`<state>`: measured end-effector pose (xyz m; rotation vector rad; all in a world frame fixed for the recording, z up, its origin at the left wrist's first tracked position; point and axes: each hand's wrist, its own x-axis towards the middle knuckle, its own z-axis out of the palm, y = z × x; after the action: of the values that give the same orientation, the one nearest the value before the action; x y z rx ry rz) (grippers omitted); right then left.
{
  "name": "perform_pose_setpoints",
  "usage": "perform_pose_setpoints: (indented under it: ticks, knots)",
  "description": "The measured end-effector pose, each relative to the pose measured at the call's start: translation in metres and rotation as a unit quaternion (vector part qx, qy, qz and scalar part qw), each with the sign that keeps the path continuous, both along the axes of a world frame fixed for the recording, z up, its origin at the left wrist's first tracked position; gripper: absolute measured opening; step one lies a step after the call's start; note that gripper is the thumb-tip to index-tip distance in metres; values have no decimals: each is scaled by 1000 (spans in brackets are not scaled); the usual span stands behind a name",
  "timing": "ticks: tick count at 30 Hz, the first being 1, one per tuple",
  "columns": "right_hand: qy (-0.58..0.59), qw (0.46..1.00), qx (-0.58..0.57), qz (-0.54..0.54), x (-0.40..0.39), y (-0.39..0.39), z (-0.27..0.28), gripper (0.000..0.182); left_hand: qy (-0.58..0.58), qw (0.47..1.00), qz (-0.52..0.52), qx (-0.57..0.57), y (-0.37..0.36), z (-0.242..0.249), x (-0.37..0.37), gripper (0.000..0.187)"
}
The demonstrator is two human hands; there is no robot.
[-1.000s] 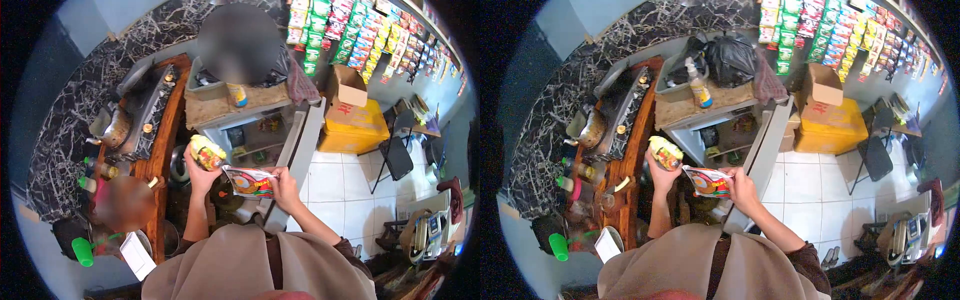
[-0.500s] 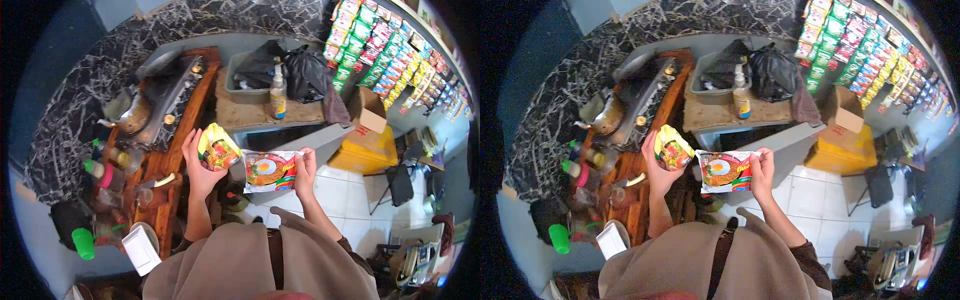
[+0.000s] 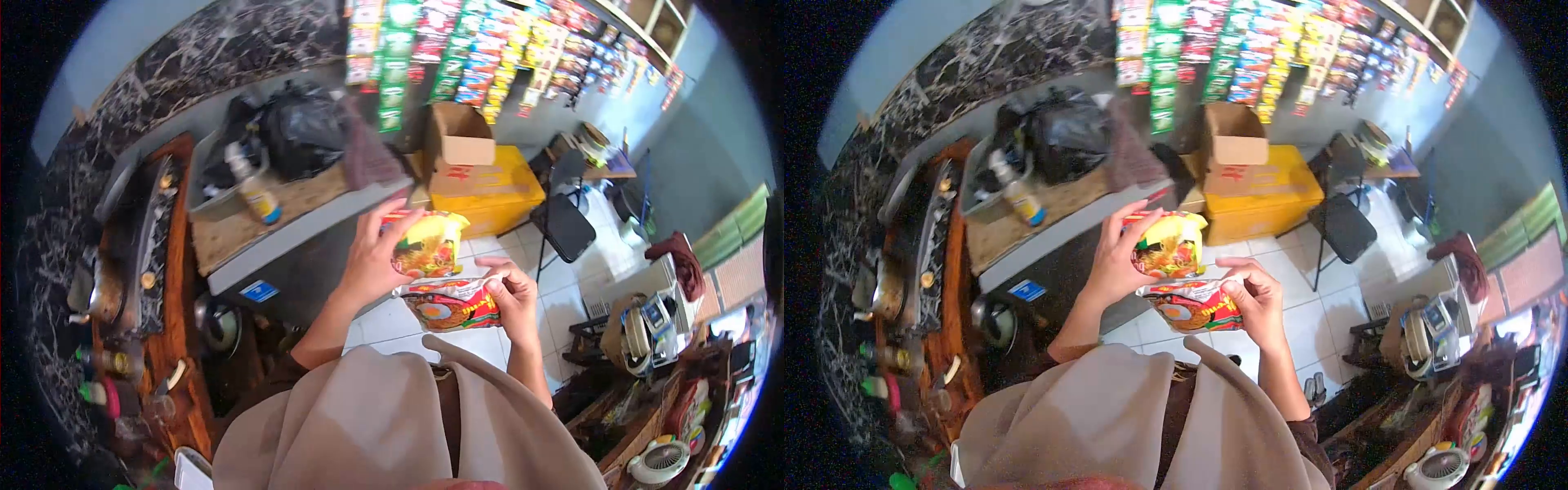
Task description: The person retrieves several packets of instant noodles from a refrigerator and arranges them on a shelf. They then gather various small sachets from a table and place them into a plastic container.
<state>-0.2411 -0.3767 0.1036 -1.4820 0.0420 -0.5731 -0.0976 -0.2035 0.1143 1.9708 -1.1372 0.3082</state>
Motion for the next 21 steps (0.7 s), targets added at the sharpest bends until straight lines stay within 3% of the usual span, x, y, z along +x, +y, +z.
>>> perform_pose_setpoints:
  ticks: [2, 4, 5, 6, 8, 9, 11, 12, 14, 15, 18, 19, 21]
  knots:
    - [7, 999, 2, -35, -20, -38, -1, 12, -17, 999, -41, -11, -53, -4, -16, 75]
    - [100, 983, -124, -92, -41, -82, -11, 12, -75, 989, -111, -57, -112, -12, -31, 69]
    - [95, 991, -9, -91, -53, -93, -3, 12, -108, 984, -127, -55, -141, -15, -39, 64]
    - [94, 984, -91, -124, -64, -114, -7, 12, -90, 983, -151, -59, -164, -16, -51, 68]
    - [86, 975, -120, -168, -88, -143, 3, 12, -73, 967, -172, -175, -205, -21, -67, 83]
    - [76, 974, -124, -173, -94, -158, 3, 12, -82, 964, -177, -179, -222, -18, -75, 83]
    - [20, 984, -2, -180, -101, -186, 3, 11, 190, 880, -289, -325, -249, -10, -89, 94]
    - [17, 984, -4, -178, -100, -198, 4, 11, 187, 880, -288, -327, -260, -7, -87, 94]
    - [-16, 984, -10, -177, -95, -217, 4, 12, 392, 771, -432, -255, -275, -8, -77, 94]
    - [-13, 983, -32, -180, -92, -224, 6, 13, 414, 752, -425, -287, -289, -16, -71, 75]
    - [-20, 987, -36, -157, -76, -259, -2, 15, 423, 791, -358, -261, -317, -24, -52, 59]
    - [-21, 989, 5, -144, -67, -272, -6, 14, 414, 797, -329, -290, -326, -26, -50, 42]
    - [-14, 985, -46, -166, -48, -298, -7, 13, 405, 800, -309, -317, -353, -33, -34, 38]
